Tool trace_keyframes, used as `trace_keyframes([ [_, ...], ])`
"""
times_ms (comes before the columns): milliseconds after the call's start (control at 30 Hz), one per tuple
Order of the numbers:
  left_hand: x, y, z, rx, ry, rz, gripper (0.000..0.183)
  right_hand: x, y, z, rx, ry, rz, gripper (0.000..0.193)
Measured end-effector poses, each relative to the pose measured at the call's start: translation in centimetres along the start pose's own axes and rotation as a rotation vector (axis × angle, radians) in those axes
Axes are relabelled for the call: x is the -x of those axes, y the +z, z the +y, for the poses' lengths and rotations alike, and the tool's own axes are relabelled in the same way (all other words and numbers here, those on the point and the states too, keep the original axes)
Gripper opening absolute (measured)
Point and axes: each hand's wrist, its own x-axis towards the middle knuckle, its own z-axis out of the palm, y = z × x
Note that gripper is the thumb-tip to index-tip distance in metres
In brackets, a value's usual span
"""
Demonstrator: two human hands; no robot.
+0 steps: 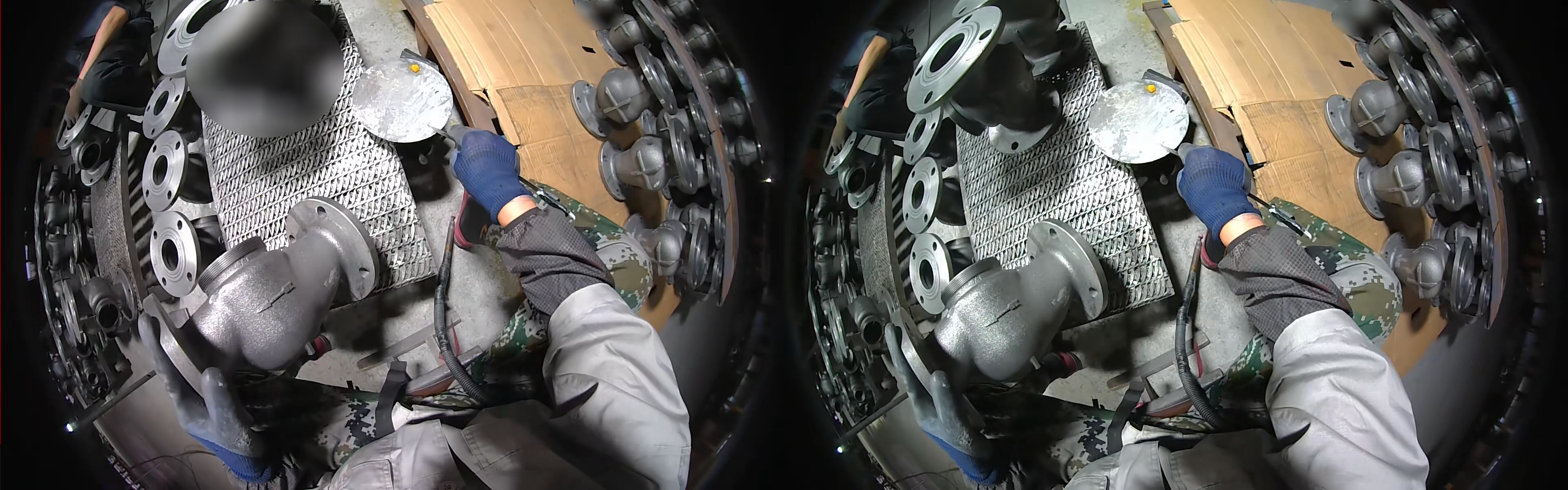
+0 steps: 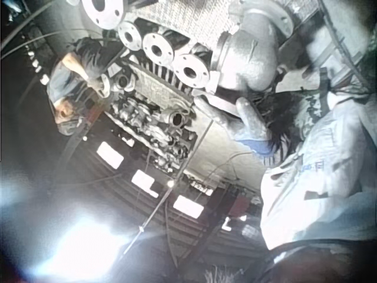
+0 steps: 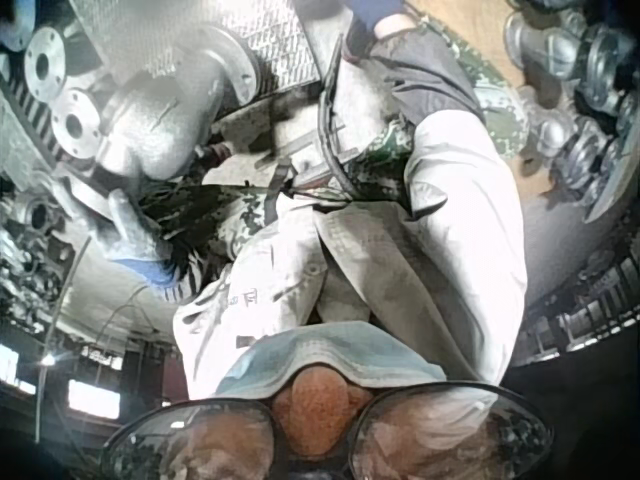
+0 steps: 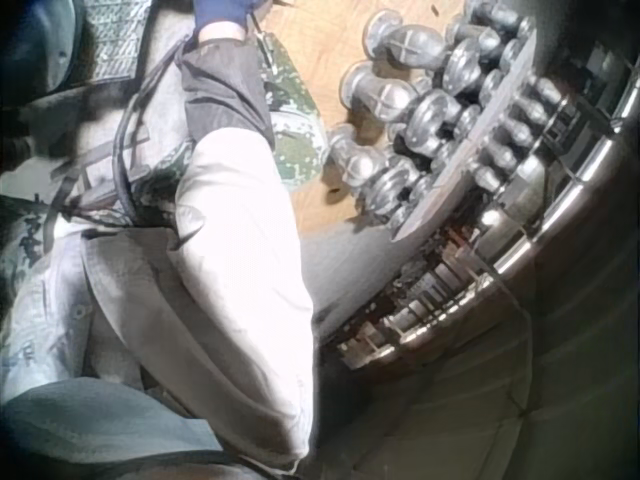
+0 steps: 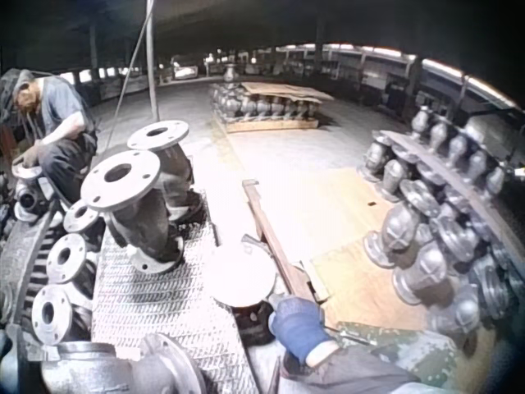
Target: Inspecting and grinding metal valve body castings in an industrial workshop.
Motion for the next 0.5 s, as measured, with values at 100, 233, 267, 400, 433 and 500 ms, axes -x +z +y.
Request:
trace_keyframes([
  [100,-0.07,-0.04,-0.14,-0.095,0.069,-0.002,0.063,-0.06,-0.24,-0.10,-0.008,0.020,-0.024,0.038],
  [233,-0.04,-0.62,-0.30,-0.224,0.128,-0.038,0.053,-0.15,-0.55,-0.27,-0.034,0.019,-0.033,0.037],
  [267,-0.03,-0.71,-0.43,-0.233,0.142,-0.038,0.051,-0.17,-0.60,-0.30,-0.049,0.006,-0.027,0.037],
  [400,0.02,-0.79,-0.89,-0.274,0.181,-0.039,0.045,-0.14,-0.66,-0.29,-0.066,-0.001,-0.030,0.037],
  [433,0.04,-0.77,-0.92,-0.267,0.177,-0.040,0.045,-0.12,-0.68,-0.21,-0.076,-0.007,-0.021,0.037],
  [500,-0.01,-0.74,-0.87,-0.261,0.177,-0.039,0.044,-0.04,-0.73,-0.09,-0.100,-0.014,-0.002,0.035],
])
